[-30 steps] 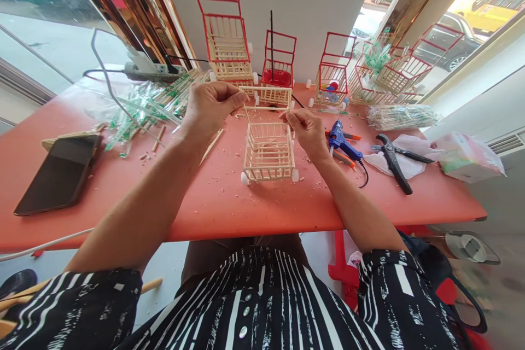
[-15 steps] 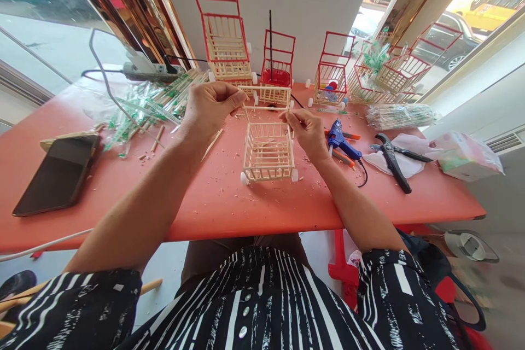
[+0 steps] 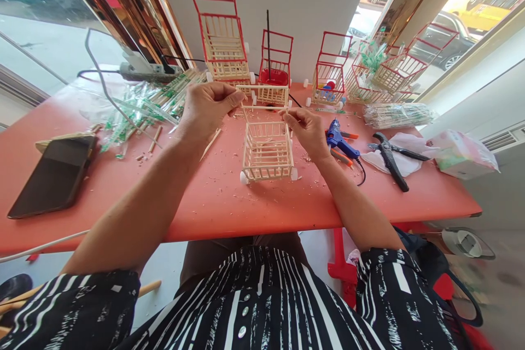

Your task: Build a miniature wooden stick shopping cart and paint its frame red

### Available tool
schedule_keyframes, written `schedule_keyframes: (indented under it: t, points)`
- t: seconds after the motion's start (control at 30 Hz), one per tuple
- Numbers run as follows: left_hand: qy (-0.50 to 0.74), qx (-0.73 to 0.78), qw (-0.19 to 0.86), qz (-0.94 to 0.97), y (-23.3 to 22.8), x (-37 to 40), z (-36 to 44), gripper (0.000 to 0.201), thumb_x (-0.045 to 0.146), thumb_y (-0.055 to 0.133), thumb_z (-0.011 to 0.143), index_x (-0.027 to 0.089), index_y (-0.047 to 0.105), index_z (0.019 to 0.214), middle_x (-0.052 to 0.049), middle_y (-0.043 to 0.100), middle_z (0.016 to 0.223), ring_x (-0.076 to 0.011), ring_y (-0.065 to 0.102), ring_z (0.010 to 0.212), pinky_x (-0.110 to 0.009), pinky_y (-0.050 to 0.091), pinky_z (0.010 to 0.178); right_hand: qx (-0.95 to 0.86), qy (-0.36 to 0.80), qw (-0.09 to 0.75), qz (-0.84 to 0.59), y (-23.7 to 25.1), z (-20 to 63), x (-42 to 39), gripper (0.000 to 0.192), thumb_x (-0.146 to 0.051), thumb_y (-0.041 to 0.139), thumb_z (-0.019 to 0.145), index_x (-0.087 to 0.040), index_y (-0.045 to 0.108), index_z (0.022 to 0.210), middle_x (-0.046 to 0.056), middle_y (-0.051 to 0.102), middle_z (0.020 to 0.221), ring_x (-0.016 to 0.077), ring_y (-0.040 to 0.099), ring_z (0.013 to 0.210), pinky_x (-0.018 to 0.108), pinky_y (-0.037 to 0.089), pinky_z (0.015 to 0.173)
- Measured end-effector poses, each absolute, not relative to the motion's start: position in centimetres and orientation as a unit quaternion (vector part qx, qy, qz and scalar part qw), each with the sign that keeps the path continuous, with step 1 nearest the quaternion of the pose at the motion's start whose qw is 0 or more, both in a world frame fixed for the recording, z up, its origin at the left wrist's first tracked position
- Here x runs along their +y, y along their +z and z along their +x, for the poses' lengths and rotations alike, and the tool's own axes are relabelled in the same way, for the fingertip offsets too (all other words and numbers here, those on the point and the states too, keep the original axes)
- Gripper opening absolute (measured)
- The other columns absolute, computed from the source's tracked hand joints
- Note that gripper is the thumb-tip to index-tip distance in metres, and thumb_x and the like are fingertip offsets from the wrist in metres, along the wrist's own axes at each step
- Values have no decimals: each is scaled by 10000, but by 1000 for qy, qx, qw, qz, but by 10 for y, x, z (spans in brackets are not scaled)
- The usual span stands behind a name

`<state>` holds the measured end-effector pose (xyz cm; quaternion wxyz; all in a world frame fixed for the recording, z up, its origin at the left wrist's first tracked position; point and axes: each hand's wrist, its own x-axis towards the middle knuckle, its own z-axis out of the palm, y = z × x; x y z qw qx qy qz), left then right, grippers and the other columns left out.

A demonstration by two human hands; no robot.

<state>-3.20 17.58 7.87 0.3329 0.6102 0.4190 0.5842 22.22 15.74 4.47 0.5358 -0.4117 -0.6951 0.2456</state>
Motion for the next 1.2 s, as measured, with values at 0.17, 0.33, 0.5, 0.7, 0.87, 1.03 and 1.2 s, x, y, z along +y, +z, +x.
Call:
schedule_keyframes:
  t: [0.17, 0.33, 0.5, 0.7, 0.87, 1.03, 1.2]
  points:
    - [587, 402, 301, 635, 84, 170, -37, 203, 249, 867, 927, 215, 746, 768, 18, 630, 637, -124, 598, 593, -261, 450, 558, -690, 259, 543, -404, 44, 223, 158, 586, -822, 778, 887, -255, 893, 983, 46, 842, 942, 137, 668, 752, 312, 583, 759]
    - [615, 410, 135, 659, 110, 154, -35, 126, 177, 888, 887, 280, 845, 946, -7, 734, 810, -182, 683, 792, -346, 562, 788, -695, 267, 539, -394, 41, 222, 159, 570, -823, 769, 895, -268, 884, 953, 49, 838, 960, 133, 667, 741, 308, 580, 724]
    - [605, 402, 91, 682, 139, 138, -33, 97, 223, 796, 997, 288, 860, 962, -5, 830, 969, -170, 650, 769, -398, 561, 783, -699, 257, 542, -388, 40, 222, 159, 566, -817, 757, 909, -269, 888, 966, 45, 832, 956, 137, 684, 778, 306, 579, 728]
    - [698, 308, 158, 626, 151, 137, -46, 46, 305, 837, 1004, 304, 873, 975, 27, 705, 749, -114, 478, 617, -355, 397, 574, -704, 255, 539, -386, 39, 224, 159, 559, -798, 748, 931, -260, 891, 984, 53, 845, 980, 134, 695, 791, 308, 579, 751]
    - [668, 304, 167, 658, 153, 137, -38, 240, 50, 830, 895, 226, 901, 1040, 5, 708, 803, -111, 564, 699, -316, 466, 657, -698, 257, 536, -398, 40, 223, 159, 593, -822, 745, 914, -251, 888, 990, 52, 833, 966, 137, 677, 785, 292, 545, 707]
    - [455, 311, 105, 828, 150, 150, -2, 307, 11, 828, 830, 285, 894, 952, -60, 808, 1230, -310, 662, 1271, -487, 493, 1170, -701, 252, 530, -405, 42, 221, 157, 629, -847, 717, 917, -242, 877, 979, 59, 840, 964, 142, 680, 773, 302, 564, 731]
    - [419, 272, 206, 841, 142, 189, 24, 288, 23, 819, 714, 278, 808, 848, -86, 793, 1121, -328, 652, 1305, -447, 565, 1051, -711, 234, 528, -401, 43, 221, 155, 553, -775, 699, 978, -253, 883, 993, 65, 864, 1001, 178, 750, 877, 341, 599, 834]
